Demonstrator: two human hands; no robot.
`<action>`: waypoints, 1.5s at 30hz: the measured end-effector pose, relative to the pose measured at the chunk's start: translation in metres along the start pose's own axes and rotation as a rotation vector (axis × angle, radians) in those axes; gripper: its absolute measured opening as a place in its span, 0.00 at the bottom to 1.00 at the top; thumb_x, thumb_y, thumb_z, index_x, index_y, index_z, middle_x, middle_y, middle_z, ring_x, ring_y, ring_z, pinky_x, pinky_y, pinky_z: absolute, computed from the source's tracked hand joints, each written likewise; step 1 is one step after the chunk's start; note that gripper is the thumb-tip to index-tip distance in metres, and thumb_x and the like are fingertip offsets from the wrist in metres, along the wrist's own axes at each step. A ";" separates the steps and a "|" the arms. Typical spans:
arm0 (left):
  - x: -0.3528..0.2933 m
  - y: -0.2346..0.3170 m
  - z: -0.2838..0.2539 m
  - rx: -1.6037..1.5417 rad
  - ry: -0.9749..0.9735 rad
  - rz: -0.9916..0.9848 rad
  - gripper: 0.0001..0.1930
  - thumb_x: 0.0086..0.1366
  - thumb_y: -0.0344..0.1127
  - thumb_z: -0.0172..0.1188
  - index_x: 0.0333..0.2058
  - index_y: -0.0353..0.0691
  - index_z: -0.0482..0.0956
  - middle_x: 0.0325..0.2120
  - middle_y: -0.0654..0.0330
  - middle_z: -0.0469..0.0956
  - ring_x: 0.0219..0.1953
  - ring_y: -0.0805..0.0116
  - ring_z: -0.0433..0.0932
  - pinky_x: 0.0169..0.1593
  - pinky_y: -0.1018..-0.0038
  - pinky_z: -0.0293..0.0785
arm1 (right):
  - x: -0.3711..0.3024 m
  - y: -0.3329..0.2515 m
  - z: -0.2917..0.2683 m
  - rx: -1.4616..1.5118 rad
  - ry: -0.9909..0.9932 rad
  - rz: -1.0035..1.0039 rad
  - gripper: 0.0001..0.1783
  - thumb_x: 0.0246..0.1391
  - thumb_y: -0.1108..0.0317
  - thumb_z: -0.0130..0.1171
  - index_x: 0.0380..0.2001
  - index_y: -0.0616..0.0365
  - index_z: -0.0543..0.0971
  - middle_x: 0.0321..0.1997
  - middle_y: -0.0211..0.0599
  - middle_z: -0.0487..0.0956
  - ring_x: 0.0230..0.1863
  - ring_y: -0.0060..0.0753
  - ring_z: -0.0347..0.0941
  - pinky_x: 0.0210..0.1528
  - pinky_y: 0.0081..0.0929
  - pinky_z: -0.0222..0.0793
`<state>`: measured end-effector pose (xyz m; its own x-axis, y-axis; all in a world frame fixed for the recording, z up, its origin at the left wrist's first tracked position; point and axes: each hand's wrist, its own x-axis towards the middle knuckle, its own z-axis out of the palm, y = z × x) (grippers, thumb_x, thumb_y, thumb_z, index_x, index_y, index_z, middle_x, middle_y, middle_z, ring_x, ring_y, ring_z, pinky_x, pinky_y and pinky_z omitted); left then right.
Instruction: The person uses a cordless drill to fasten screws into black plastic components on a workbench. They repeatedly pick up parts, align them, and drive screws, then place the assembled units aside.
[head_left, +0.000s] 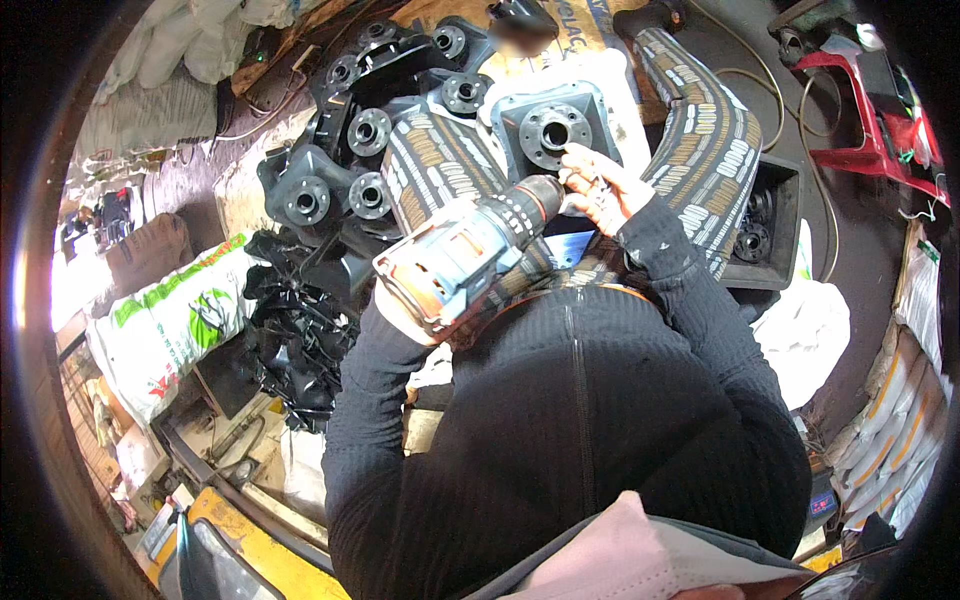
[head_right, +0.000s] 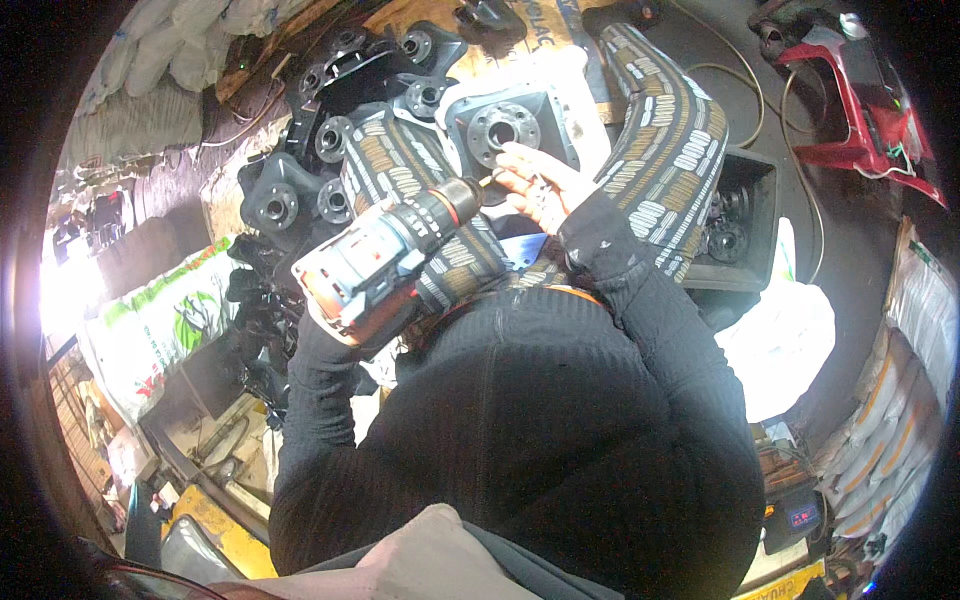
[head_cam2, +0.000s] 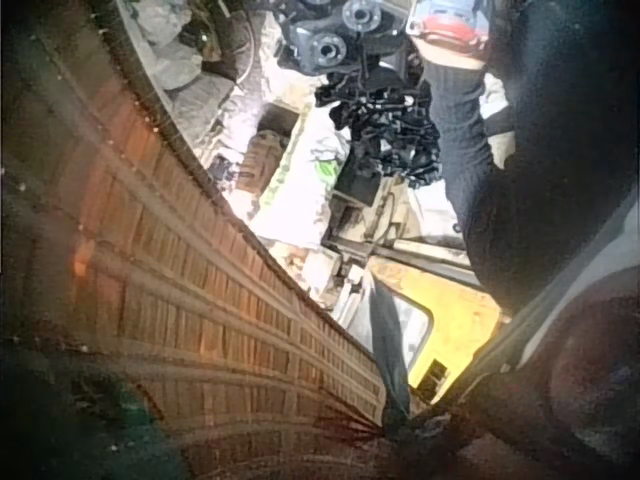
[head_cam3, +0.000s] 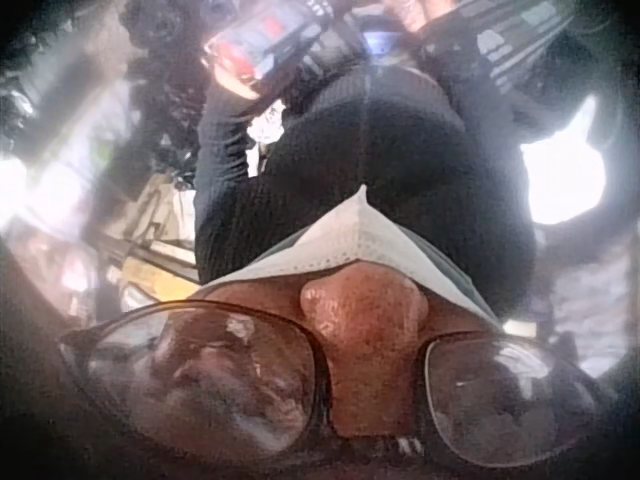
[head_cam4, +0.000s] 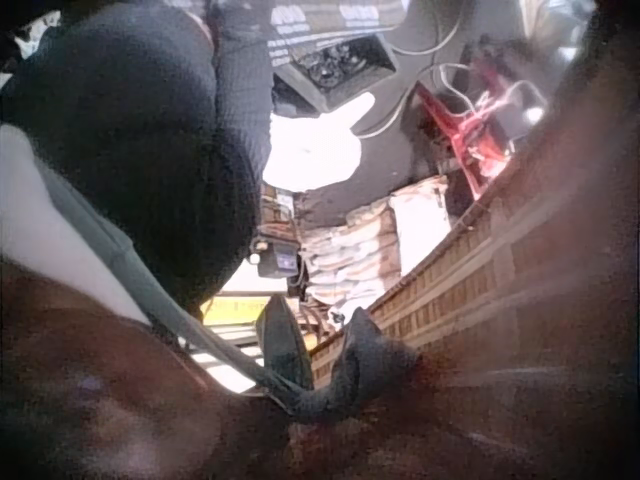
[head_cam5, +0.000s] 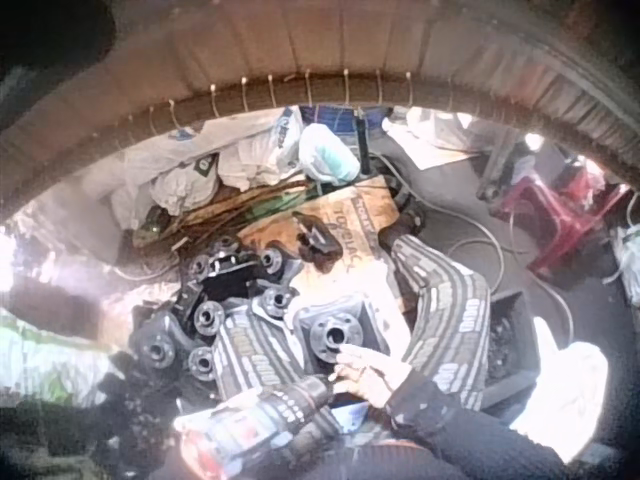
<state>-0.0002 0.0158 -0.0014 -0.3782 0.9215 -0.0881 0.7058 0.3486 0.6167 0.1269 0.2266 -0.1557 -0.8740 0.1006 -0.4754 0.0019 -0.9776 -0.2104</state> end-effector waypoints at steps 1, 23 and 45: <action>0.000 -0.004 0.006 -0.055 -0.028 -0.021 0.28 0.43 0.30 0.63 0.48 0.40 0.69 0.40 0.56 0.74 0.40 0.61 0.75 0.45 0.69 0.71 | -0.004 -0.002 0.009 -0.028 -0.012 0.006 0.22 0.58 0.65 0.44 0.54 0.63 0.62 0.41 0.37 0.72 0.37 0.21 0.69 0.34 0.20 0.71; 0.013 -0.002 0.004 0.052 -0.053 0.114 0.21 0.45 0.34 0.64 0.41 0.41 0.74 0.37 0.57 0.76 0.39 0.58 0.76 0.44 0.67 0.72 | -0.015 -0.006 0.001 -0.073 -0.186 0.145 0.27 0.56 0.64 0.45 0.57 0.66 0.57 0.16 0.17 0.52 0.17 0.11 0.49 0.16 0.09 0.46; 0.025 0.000 0.001 0.280 -0.182 0.186 0.20 0.52 0.37 0.55 0.46 0.46 0.70 0.45 0.57 0.71 0.48 0.62 0.70 0.51 0.69 0.67 | -0.004 -0.008 0.011 -0.165 -0.044 0.161 0.25 0.59 0.60 0.44 0.57 0.56 0.60 0.16 0.17 0.50 0.14 0.12 0.43 0.11 0.09 0.41</action>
<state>-0.0090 0.0387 -0.0043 -0.1340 0.9799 -0.1477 0.8983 0.1830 0.3994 0.1255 0.2322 -0.1428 -0.8764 -0.0663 -0.4771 0.2194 -0.9367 -0.2730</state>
